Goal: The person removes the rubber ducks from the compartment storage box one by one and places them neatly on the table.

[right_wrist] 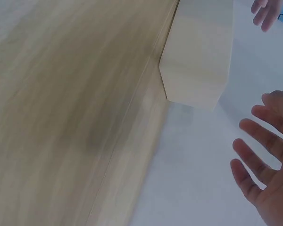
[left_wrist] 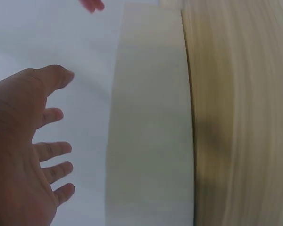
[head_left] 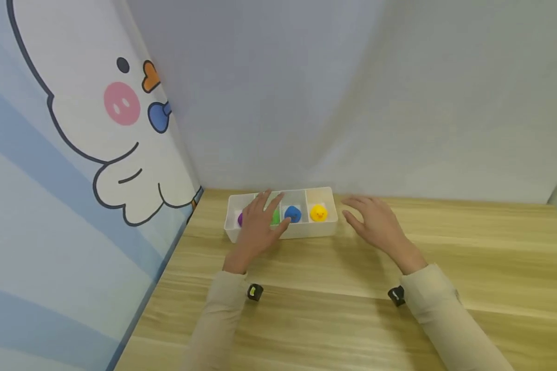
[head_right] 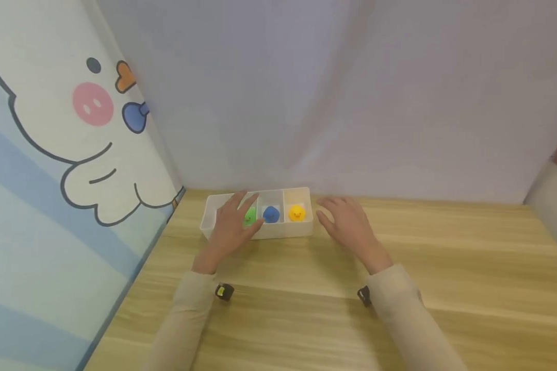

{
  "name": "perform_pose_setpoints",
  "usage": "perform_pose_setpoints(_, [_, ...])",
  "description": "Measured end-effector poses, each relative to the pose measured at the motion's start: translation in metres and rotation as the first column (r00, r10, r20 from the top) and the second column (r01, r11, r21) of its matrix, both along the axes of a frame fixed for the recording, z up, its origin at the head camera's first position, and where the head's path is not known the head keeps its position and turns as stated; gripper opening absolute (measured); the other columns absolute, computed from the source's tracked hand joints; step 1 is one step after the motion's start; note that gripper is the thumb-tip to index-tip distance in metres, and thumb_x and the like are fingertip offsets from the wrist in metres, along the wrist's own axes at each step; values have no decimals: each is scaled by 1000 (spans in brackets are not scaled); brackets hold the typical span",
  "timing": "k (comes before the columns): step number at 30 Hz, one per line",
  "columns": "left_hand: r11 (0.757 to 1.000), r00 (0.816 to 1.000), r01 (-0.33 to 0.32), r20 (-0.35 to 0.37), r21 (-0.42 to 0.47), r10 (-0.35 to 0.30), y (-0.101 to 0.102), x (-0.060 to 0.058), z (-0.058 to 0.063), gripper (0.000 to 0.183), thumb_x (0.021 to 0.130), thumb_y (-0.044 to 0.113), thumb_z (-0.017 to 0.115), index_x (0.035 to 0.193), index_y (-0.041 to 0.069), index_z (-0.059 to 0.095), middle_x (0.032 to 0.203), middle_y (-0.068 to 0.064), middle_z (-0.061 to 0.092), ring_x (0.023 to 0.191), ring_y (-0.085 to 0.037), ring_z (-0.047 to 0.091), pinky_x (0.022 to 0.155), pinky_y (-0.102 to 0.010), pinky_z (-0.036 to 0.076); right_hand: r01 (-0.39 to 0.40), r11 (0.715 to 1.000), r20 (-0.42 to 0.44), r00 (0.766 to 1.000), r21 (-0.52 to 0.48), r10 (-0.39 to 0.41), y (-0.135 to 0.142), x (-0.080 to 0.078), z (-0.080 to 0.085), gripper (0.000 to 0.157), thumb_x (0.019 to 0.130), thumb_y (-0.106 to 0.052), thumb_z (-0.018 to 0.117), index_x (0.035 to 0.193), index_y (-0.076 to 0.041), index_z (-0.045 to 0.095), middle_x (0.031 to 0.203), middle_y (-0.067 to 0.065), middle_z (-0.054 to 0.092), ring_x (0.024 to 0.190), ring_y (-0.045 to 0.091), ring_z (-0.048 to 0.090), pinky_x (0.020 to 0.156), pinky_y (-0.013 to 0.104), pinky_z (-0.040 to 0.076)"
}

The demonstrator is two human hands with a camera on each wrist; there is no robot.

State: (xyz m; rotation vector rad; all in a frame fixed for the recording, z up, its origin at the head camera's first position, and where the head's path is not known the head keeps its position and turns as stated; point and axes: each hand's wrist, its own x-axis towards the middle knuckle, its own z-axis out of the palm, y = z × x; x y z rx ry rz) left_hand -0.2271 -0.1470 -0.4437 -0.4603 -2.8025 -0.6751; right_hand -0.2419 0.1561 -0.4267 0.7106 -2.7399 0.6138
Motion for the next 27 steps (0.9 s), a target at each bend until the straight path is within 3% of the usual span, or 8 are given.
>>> perform_pose_setpoints(3, [999,999,-8,-34,36,9,-17,-4,-3,66,99,42,63,157,19,42,164,-17,36,152,-40,32,117,-64,29,-19,999,-11,1000,-26,19,-5,-11,0,33,101,-27,64,127,-7,71,131,15,71,123,39,64,107,57,49])
perform_pose_setpoints(7, [998,999,-25,-18,56,26,-37,-9,-8,70,96,45,66,157,19,42,164,-16,35,153,-41,30,116,-67,29,-55,998,-3,998,-31,55,-13,-23,-3,29,100,-24,67,122,-8,74,126,15,74,116,38,69,102,55,52])
perform_pose_setpoints(16, [992,989,-106,112,64,98,-68,-17,-29,86,92,56,66,161,18,33,172,-14,18,159,-39,16,121,-68,19,-97,995,116,989,16,94,-35,-37,-10,27,98,-21,69,121,-8,75,117,13,77,89,26,72,79,45,60])
perform_pose_setpoints(23, [984,974,-168,163,62,157,-80,-24,-39,100,87,64,67,165,22,20,173,-12,13,160,-36,13,122,-69,20,-120,989,138,985,91,107,-45,-46,-7,27,97,-18,70,121,-6,74,123,13,75,116,36,69,99,52,56])
perform_pose_setpoints(27, [981,967,-184,191,61,169,-85,-29,-40,109,84,67,69,166,21,14,174,-13,9,161,-37,12,122,-70,19,-133,984,142,983,121,115,-50,-50,-5,27,96,-18,71,120,-7,75,123,12,75,114,36,69,96,51,57])
